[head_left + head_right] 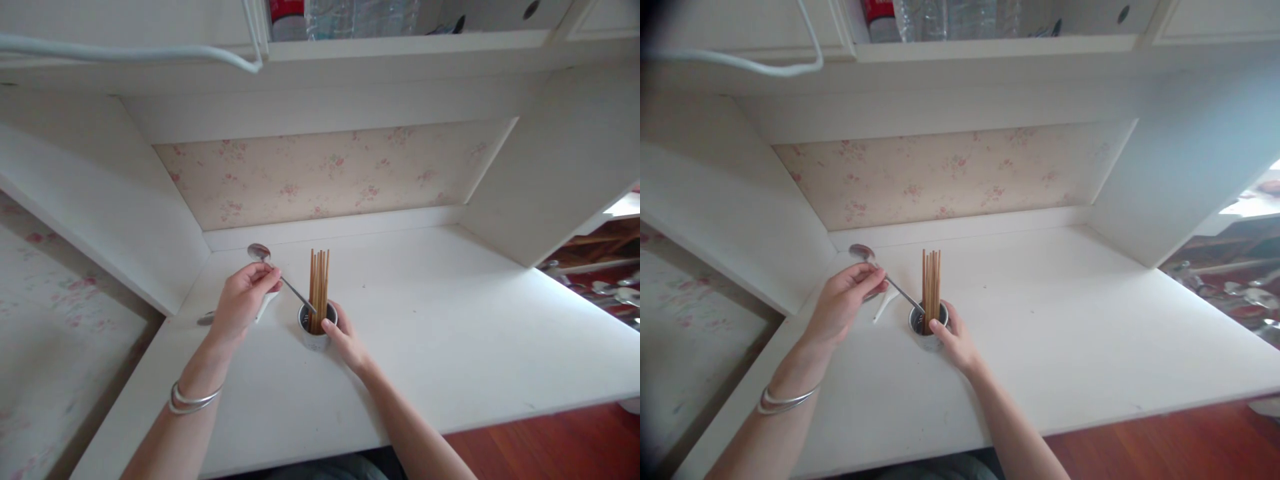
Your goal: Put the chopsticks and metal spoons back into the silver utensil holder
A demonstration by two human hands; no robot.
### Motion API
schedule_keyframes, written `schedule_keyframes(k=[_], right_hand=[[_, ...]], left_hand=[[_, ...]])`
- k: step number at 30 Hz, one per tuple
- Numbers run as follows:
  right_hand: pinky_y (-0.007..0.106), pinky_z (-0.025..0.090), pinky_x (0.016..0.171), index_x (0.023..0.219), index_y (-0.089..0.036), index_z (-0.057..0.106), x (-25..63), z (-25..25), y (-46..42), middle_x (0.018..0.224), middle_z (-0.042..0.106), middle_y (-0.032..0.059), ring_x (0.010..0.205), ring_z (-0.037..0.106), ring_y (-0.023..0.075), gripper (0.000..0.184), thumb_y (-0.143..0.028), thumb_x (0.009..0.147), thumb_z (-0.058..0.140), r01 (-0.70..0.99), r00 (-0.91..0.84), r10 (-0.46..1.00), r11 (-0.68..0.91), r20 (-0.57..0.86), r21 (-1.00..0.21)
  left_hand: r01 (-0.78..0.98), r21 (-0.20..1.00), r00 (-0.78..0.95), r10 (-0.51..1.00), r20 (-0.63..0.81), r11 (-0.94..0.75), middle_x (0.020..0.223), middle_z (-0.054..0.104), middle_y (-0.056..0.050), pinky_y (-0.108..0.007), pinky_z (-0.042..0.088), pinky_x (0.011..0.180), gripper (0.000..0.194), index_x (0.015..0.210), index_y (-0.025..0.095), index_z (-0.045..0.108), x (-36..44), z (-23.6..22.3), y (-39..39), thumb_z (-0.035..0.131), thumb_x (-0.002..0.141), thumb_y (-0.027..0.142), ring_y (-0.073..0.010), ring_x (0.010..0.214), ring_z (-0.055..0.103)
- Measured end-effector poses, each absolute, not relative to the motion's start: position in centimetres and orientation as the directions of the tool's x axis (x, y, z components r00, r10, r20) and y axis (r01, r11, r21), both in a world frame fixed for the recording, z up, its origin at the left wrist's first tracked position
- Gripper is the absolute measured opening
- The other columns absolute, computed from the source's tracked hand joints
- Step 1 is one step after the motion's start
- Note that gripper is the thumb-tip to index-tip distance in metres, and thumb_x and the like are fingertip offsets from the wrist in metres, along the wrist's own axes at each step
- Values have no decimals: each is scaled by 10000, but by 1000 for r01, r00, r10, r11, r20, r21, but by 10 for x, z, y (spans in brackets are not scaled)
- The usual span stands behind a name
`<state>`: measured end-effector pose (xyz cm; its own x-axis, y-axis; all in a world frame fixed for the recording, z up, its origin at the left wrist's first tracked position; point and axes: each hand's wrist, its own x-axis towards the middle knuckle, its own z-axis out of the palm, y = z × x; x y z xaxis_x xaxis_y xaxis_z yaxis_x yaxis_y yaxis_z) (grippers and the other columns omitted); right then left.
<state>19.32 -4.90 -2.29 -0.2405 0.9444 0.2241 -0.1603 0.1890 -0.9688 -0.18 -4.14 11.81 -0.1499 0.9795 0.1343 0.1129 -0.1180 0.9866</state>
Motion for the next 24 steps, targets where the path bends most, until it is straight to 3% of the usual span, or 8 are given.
schedule_keyframes(k=[7,14,20,24], right_hand=[[427,397,996,1271,-226,507,194,-25,-48,1228,616,82,1130,557,261,508,-490,844,579,-167,-242,943,191,228,-967],[427,375,1022,1294,-236,479,195,-29,-46,1275,582,79,1165,533,250,497,-445,858,588,-210,-268,936,173,227,-962],[432,380,1017,1290,-242,487,195,-31,-46,1278,581,76,1167,530,259,495,-447,853,597,-231,-278,932,169,232,-958],[443,380,1020,1303,-247,474,194,-31,-47,1297,569,75,1178,525,263,499,-454,862,580,-244,-283,933,155,223,-957]], left_hand=[[307,951,-74,995,64,-39,726,688,-30,-270,483,683,367,809,155,694,30,67,-36,607,769,510,-171,711,631],[504,848,-70,972,226,-161,852,687,-47,-283,469,774,270,749,189,690,35,39,-39,589,797,435,-180,820,633],[409,909,-153,975,159,-84,934,667,-48,-291,493,743,295,886,186,633,32,25,-40,662,744,442,-168,784,643],[196,980,-113,993,44,-22,1001,664,-66,-315,497,799,369,994,177,600,34,20,-46,669,751,445,-201,903,644]])
